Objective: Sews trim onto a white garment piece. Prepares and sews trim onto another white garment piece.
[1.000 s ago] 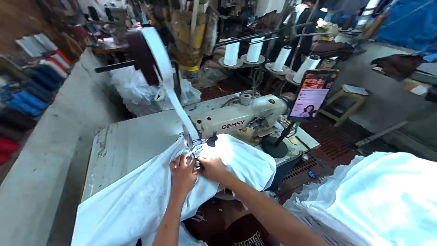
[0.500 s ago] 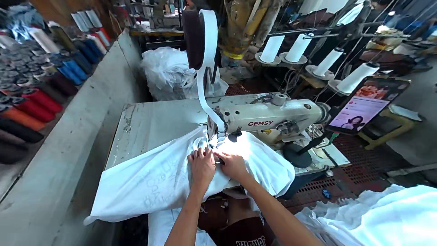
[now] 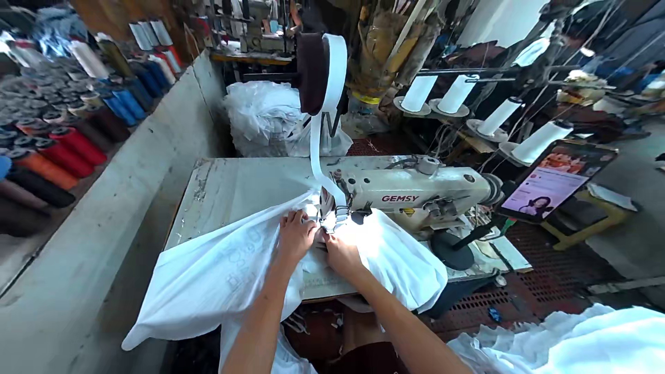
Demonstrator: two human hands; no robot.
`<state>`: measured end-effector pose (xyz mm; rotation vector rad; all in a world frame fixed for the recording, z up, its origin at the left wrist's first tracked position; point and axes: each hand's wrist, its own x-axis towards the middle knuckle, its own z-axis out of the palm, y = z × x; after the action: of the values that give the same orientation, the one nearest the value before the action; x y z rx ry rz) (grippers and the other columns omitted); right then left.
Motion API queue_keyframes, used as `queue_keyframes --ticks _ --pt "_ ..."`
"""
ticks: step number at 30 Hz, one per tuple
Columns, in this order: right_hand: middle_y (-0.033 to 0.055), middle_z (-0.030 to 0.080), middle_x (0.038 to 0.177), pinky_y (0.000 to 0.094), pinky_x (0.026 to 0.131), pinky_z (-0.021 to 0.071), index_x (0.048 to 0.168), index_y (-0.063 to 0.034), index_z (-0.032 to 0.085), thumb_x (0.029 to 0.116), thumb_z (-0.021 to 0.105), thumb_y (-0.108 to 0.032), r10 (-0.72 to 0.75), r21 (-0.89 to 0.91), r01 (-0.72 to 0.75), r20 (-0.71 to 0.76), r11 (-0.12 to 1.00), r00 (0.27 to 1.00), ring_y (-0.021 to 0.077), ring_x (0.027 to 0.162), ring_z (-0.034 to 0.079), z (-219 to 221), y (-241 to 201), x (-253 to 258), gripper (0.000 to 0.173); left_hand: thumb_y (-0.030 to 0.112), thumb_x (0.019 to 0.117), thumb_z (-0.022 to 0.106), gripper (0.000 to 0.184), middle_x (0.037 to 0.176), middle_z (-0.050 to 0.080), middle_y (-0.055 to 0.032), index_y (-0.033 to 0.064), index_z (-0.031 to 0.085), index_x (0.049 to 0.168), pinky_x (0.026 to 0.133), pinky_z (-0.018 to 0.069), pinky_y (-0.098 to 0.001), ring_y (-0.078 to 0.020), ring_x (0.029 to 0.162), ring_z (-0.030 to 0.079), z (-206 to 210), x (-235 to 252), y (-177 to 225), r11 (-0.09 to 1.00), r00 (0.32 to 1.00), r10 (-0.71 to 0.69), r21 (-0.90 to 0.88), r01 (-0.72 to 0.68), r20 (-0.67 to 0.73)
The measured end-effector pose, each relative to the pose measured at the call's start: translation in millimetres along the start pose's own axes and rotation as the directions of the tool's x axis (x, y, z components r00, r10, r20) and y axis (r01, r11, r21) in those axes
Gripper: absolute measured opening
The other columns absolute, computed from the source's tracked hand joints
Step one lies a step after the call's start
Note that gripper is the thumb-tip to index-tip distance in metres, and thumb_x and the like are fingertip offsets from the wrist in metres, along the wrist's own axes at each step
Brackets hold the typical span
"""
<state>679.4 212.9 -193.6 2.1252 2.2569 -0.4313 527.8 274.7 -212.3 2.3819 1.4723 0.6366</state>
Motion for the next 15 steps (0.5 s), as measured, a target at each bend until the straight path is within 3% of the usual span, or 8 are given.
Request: queue_keyframes --ticks 2,4,5,9,12,15 --pt "0.0194 0.068 0.123 0.0592 0.086 0.0547 0.137 -0.0048 0.058 0.1011 0.050 -0.013 -0.007 0.008 0.007 -0.002 1.000 1.000 0.0385 0.111 0.068 0.5 0.6 0.1 0.038 0.024 0.1027 0.055 0.028 0.121 0.069 -0.0125 0.0071 0.074 0.115 0.104 0.0489 -0.0438 -0.0251 0.117 0.063 2.4 -17.7 13.4 0.957 0.980 -0.138 -0.273 0.095 -0.144" --pt "0.0191 0.068 0.126 0.0596 0.088 0.0543 0.139 -0.0057 0.058 0.1017 0.050 -0.015 -0.013 0.020 0.013 0.015 1.000 1.000 0.0385 0.113 0.068 2.0 2.1 -0.7 0.039 0.018 0.1054 0.050 0.029 0.111 0.071 -0.0148 -0.0011 0.067 0.119 0.092 0.0573 -0.0356 -0.0202 0.100 0.070 10.5 -30.2 15.2 0.852 0.973 -0.202 -0.510 0.116 -0.115" --pt "0.0181 0.068 0.126 0.0596 0.088 0.0543 0.140 -0.0071 0.058 0.1000 0.052 -0.015 -0.022 0.024 0.021 0.010 0.999 1.000 0.0379 0.113 0.068 4.0 3.3 -1.3 0.041 0.017 0.1052 0.049 0.029 0.111 0.070 -0.0158 -0.0026 0.066 0.119 0.093 0.0567 -0.0355 -0.0207 0.101 0.070 15.0 -33.1 11.1 0.849 0.982 -0.164 -0.520 0.091 -0.096" --pt "0.0137 0.070 0.126 0.0578 0.089 0.0547 0.138 -0.0109 0.061 0.0971 0.055 -0.014 -0.022 0.046 0.023 -0.025 0.999 0.999 0.0342 0.114 0.068 4.6 1.9 -3.6 0.042 0.023 0.1033 0.053 0.031 0.125 0.068 -0.0128 0.0065 0.071 0.122 0.112 0.0434 -0.0442 -0.0288 0.124 0.060 19.4 -16.0 -6.8 0.976 0.997 0.045 -0.212 -0.057 -0.061" --pt "0.0139 0.070 0.125 0.0580 0.089 0.0545 0.137 -0.0114 0.063 0.0988 0.054 -0.014 -0.001 0.063 0.002 -0.025 0.998 1.000 0.0343 0.115 0.068 2.6 2.1 -2.7 0.039 0.030 0.1049 0.048 0.036 0.137 0.062 -0.0094 0.0172 0.069 0.131 0.115 0.0373 -0.0507 -0.0314 0.133 0.053 17.6 3.2 -11.9 0.997 0.998 0.060 -0.054 -0.059 0.000" --pt "0.0123 0.073 0.117 0.0563 0.082 0.0566 0.128 -0.0126 0.067 0.0966 0.057 -0.014 -0.050 0.083 0.058 -0.098 0.995 0.994 0.0335 0.104 0.072 7.9 7.6 -5.7 0.033 0.034 0.1067 0.043 0.038 0.145 0.057 -0.0092 0.0262 0.066 0.136 0.118 0.0312 -0.0539 -0.0322 0.139 0.047 13.2 15.6 -13.4 0.999 0.998 0.034 0.006 -0.035 0.053"
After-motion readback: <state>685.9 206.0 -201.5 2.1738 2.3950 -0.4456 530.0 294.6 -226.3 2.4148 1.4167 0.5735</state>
